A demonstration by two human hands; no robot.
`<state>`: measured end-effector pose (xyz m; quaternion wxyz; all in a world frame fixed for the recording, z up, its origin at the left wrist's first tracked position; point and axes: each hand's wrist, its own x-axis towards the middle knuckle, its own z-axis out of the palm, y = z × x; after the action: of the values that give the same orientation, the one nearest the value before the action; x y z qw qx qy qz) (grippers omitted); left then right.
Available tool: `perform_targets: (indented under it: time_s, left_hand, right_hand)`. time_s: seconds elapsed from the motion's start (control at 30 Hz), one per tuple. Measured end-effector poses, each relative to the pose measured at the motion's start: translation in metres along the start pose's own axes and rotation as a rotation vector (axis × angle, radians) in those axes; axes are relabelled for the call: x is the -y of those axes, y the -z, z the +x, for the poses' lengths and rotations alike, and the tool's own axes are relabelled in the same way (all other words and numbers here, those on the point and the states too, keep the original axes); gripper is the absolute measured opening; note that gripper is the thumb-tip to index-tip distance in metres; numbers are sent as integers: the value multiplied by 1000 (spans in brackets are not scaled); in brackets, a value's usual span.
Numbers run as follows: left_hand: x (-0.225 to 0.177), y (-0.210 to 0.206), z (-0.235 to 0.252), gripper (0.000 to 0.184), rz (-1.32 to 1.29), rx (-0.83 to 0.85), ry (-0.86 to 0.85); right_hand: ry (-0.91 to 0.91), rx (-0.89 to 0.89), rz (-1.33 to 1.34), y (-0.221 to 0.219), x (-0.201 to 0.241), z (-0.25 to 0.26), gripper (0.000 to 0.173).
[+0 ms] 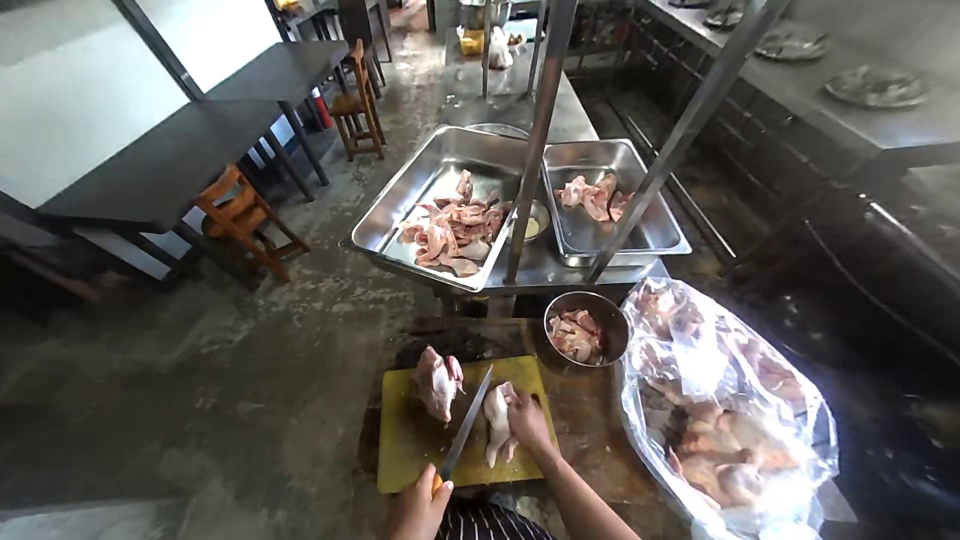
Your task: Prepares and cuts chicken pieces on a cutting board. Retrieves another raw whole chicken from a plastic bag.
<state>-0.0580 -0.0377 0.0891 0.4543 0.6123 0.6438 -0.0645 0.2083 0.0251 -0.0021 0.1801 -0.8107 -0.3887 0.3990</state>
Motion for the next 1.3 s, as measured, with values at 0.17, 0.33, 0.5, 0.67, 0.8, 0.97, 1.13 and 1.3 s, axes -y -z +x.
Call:
perform_targets:
  time_s: [0.17, 0.33, 0.5, 0.67, 0.8, 0.97, 1.13, 1.3]
  left_hand:
    - [-3, -4, 5, 45, 13, 10, -9]
    - [-11, -17, 8, 44, 8, -72, -9]
    - [-11, -28, 29, 49, 57, -45, 21]
    - [3, -35, 55, 49, 217, -102, 69]
    - [16, -30, 74, 48, 239, -127, 64]
    - [20, -20, 92, 47, 216, -143, 58]
    - [18, -21, 87, 48, 190, -106, 70]
    - [13, -27, 73, 49, 157, -83, 113]
  right_hand:
    - [-20, 125, 74, -18, 11, -15, 74]
    - [-80, 173, 182, -19, 37, -20, 59]
    - [-108, 279, 426, -30, 22, -15, 40]
    - [-160, 356, 702, -29, 2, -17, 34]
    - [-238, 445, 796, -10, -20, -13, 36]
    - [-114, 252, 292, -3, -23, 1, 40]
    - [290, -63, -428, -2, 14, -14, 37]
    - [548, 37, -571, -31, 36, -17, 37]
